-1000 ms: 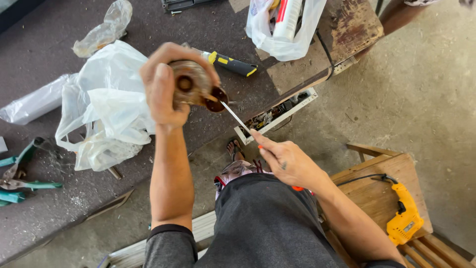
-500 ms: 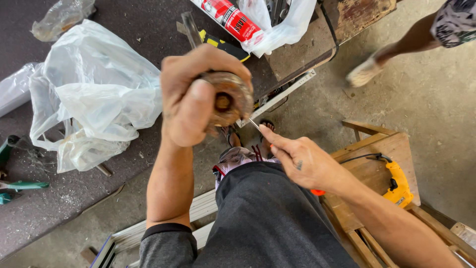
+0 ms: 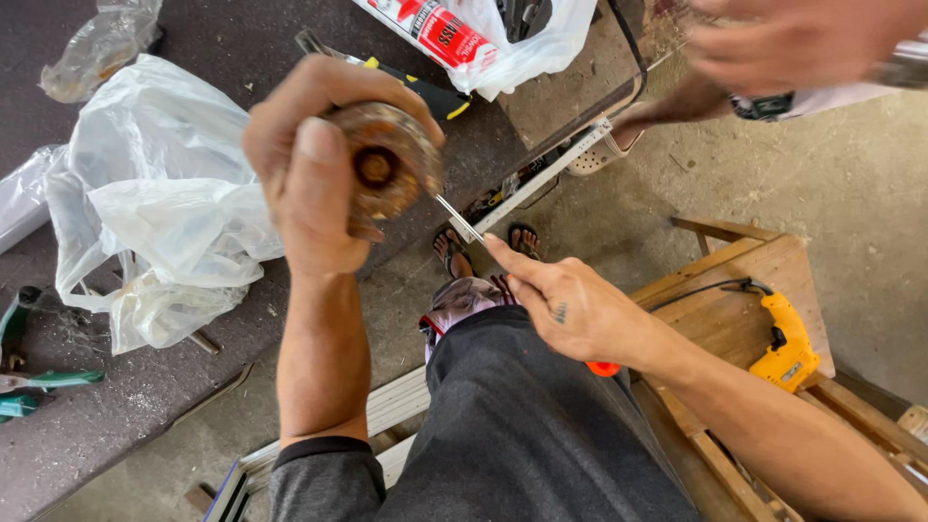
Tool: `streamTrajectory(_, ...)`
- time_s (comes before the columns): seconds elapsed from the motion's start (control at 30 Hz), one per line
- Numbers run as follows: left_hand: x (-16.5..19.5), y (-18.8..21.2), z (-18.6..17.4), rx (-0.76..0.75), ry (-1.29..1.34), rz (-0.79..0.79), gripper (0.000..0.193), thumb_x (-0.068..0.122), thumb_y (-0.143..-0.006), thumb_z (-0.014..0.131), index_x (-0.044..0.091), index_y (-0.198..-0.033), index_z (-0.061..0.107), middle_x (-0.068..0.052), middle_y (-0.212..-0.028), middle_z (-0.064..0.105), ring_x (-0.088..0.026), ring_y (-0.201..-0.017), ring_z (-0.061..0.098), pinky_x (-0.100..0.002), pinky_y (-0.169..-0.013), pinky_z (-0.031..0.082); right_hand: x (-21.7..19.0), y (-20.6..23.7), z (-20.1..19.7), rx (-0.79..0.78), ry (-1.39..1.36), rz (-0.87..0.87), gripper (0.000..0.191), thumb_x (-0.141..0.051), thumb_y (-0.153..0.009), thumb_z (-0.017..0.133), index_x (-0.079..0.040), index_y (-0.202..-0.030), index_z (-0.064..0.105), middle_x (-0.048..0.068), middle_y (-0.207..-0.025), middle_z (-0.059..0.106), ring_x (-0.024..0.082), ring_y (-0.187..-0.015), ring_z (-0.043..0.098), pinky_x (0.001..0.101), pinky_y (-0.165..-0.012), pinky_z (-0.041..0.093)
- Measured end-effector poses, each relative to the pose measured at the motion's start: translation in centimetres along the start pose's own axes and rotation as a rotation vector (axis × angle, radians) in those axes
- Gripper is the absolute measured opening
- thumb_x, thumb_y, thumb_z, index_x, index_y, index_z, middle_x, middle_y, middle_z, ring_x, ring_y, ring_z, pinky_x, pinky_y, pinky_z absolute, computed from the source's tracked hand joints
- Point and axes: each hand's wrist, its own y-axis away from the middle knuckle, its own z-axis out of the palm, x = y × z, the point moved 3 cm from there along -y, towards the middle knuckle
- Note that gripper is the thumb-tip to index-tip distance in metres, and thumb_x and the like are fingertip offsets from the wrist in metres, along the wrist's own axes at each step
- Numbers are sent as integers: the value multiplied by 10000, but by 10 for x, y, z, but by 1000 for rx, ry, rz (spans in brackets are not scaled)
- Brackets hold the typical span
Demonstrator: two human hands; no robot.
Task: The person uses a screwdriver to scrape the inside of a rusty metal pipe, removing debris and rust. The person holds the pipe with one hand and scrapes with the other, rotating the pipe to access different areas.
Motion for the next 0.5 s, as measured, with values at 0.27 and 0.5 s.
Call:
streamTrajectory(0.27,-6,3,10,24,-53,-40,587,509,-1163,472,-49,-1114,644,-169,-922,727,-192,-753,708,-278,-695,566,-20,-14,7,-22,-327,137,559,-160,-1029,455,-138,-1581,371,67,-481,537,150,-396,578,307,-453,522)
streamTrajectory(0.5,-4,7,17,-99,-79,-36,589,509,-1143,449,-36,-1081,663,-146,-879,736,-175,-687,729,-257,-655,578,12,2,-8,-119,-190,252,579,-187,-1003,433,-222,-1573,341,77,-481,585,166,-398,627,322,-463,556)
